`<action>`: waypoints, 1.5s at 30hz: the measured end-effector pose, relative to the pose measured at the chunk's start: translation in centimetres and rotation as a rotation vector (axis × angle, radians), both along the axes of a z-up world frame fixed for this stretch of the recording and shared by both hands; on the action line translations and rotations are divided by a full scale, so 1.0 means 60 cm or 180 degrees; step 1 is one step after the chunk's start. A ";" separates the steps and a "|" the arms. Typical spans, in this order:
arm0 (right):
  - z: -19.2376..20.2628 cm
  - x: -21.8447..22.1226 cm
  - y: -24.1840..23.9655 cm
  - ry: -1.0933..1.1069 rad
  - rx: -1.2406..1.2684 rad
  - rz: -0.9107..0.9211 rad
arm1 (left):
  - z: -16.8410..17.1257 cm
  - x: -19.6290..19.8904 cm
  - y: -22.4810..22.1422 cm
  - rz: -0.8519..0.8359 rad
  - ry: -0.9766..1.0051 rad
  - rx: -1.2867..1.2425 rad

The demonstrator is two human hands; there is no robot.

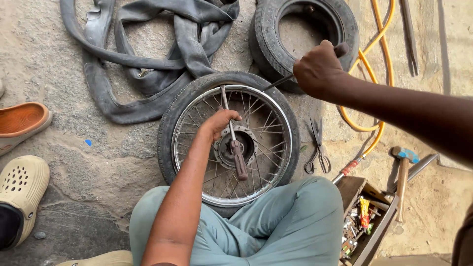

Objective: The recorder is using various tools to disassemble and cut a rubber inner tube from a bicycle wheel rim.

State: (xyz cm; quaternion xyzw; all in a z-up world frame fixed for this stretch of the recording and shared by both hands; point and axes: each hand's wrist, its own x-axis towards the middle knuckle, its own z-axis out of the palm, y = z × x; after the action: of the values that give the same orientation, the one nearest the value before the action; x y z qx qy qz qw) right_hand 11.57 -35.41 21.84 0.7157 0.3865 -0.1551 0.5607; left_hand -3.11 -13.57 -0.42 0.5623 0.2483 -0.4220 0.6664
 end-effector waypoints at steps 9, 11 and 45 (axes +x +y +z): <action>0.004 -0.202 -0.053 0.1224 0.2915 -0.6335 | -0.074 -0.011 -0.009 0.0343 -0.1047 0.0532; -0.053 -0.307 -0.029 0.1318 0.3802 -0.6770 | -0.082 -0.018 -0.006 0.0346 -0.1146 0.0688; -0.036 -0.048 -0.419 0.1669 0.2640 -0.5122 | -0.043 -0.064 -0.034 0.0210 -0.2323 0.2875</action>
State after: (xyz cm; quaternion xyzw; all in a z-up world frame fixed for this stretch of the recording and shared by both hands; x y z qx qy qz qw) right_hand 8.72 -60.53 19.65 0.8524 -0.0857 -0.5019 -0.1193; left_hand -6.94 -15.59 -2.98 0.8918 0.1754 -0.0321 0.4158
